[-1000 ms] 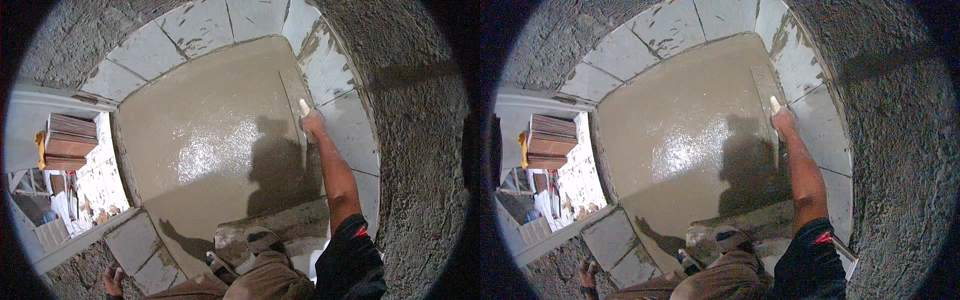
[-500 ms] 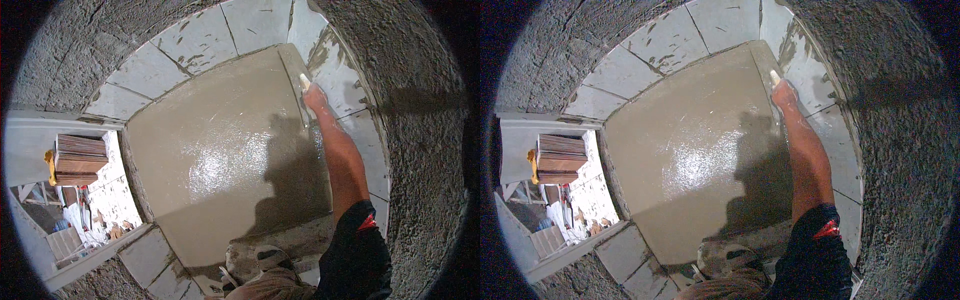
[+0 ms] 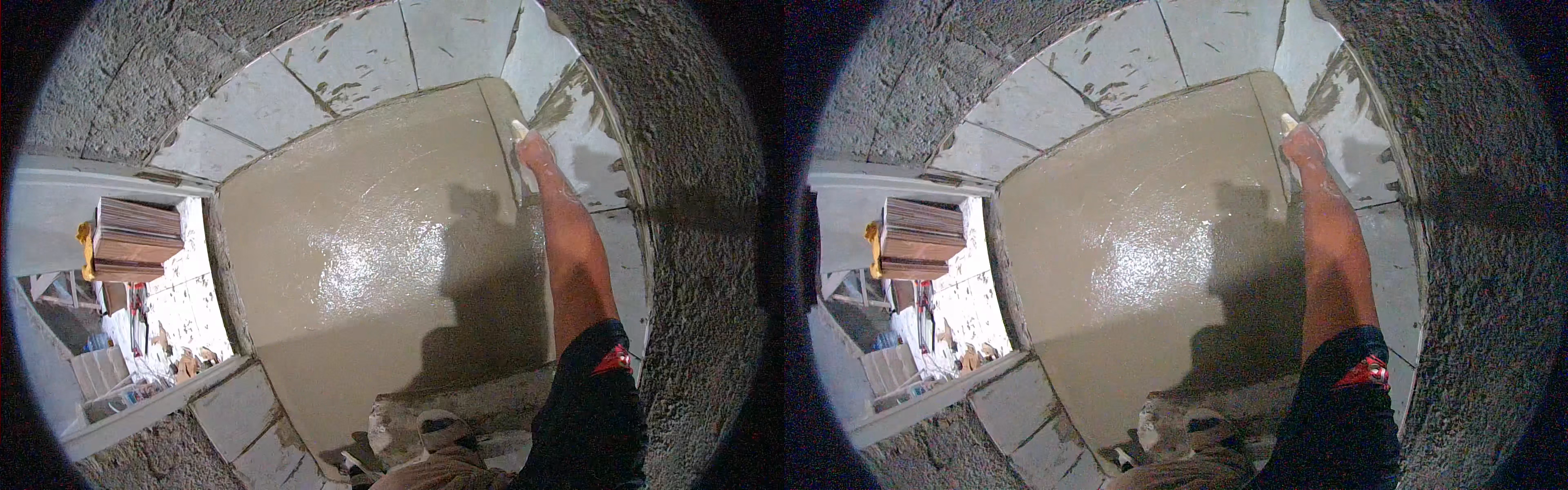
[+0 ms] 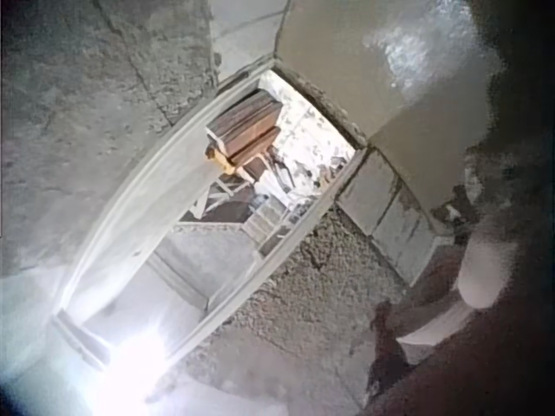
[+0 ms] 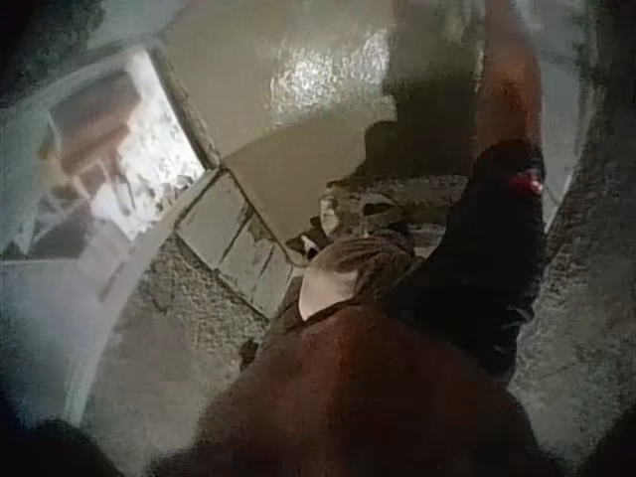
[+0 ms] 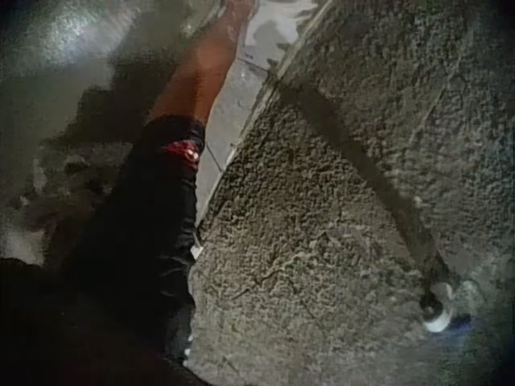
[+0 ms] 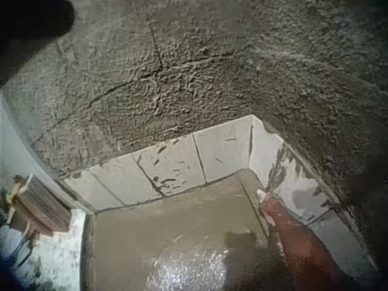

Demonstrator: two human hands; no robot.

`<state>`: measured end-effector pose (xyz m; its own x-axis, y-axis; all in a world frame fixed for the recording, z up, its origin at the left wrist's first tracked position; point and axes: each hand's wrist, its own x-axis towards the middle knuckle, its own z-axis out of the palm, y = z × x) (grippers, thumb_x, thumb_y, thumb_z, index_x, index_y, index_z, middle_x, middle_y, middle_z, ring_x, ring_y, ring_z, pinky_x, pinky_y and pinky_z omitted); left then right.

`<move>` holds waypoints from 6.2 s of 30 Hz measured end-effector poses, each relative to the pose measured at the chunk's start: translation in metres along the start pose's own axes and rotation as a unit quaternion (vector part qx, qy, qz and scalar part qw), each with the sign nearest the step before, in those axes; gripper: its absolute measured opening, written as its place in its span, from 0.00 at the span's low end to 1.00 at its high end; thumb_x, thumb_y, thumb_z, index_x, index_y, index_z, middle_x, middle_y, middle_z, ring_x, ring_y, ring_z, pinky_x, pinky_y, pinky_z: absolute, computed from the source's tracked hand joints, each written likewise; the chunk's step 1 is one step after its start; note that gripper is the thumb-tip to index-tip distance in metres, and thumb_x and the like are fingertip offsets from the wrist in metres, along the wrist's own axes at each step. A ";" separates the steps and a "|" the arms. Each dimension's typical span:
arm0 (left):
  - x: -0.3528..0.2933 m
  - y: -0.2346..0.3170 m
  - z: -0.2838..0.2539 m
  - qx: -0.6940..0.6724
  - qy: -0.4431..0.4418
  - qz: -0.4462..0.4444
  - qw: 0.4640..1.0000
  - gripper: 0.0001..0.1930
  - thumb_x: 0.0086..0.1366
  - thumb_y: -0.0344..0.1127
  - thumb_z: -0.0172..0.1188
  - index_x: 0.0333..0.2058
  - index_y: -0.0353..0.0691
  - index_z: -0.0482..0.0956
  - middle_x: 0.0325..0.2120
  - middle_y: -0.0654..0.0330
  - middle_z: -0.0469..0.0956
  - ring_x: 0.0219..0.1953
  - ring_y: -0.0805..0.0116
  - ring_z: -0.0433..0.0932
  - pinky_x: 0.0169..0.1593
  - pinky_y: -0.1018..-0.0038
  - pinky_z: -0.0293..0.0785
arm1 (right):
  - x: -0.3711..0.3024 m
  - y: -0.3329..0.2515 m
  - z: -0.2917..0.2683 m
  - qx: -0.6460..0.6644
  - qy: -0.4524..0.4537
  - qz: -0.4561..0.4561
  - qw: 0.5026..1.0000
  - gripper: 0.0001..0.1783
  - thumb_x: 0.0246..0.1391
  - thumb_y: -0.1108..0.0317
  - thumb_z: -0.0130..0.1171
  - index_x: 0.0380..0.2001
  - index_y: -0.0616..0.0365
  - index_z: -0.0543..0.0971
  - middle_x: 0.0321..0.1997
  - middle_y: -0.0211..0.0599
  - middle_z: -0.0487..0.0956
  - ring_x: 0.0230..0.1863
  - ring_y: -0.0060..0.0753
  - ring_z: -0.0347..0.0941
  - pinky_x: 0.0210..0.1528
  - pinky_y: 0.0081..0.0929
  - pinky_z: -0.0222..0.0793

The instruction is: The person smooths and levels the wet cement floor using a hand float.

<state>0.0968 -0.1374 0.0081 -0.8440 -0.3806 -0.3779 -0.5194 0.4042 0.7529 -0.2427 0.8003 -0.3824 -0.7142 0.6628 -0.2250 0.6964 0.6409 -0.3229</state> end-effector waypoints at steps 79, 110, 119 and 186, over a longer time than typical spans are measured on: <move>-0.151 -0.028 -0.004 -0.563 -0.152 -0.251 0.773 0.16 0.42 0.18 0.53 0.23 0.41 0.54 0.19 0.67 0.47 0.20 0.72 0.40 0.21 0.72 0.39 | -0.137 -0.202 0.143 0.093 -0.009 -0.054 0.994 0.12 0.46 0.64 0.56 0.36 0.51 0.75 0.40 0.43 0.76 0.45 0.43 0.72 0.44 0.40 0.68; -0.171 -0.157 -0.123 0.673 -0.325 -0.103 0.656 0.14 0.59 0.34 0.49 0.45 0.42 0.69 0.39 0.57 0.68 0.41 0.62 0.66 0.46 0.64 0.65 | -0.050 -0.051 0.045 0.168 0.080 -0.007 0.982 0.19 0.44 0.59 0.57 0.32 0.66 0.76 0.32 0.56 0.77 0.38 0.56 0.73 0.38 0.43 0.69; -0.138 -0.180 -0.153 0.746 -0.439 -0.168 0.471 0.18 0.60 0.36 0.47 0.50 0.47 0.68 0.47 0.56 0.68 0.49 0.59 0.66 0.50 0.60 0.65 | -0.077 -0.088 0.080 0.152 0.053 -0.066 0.985 0.23 0.47 0.58 0.55 0.42 0.64 0.72 0.40 0.56 0.74 0.44 0.59 0.70 0.44 0.46 0.66; -0.125 -0.142 -0.172 0.718 -0.276 -0.151 0.621 0.21 0.59 0.44 0.48 0.50 0.47 0.70 0.35 0.55 0.74 0.36 0.58 0.71 0.40 0.61 0.67 | -0.096 -0.120 0.096 0.128 -0.026 -0.022 0.991 0.22 0.48 0.57 0.55 0.45 0.56 0.70 0.42 0.48 0.74 0.46 0.53 0.70 0.48 0.45 0.63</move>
<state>0.2993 -0.2906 0.0411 -0.3900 -0.4363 -0.8109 0.0864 0.8594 -0.5039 -0.2649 0.6227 -0.4102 -0.7512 0.6110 -0.2498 0.6282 0.5457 -0.5546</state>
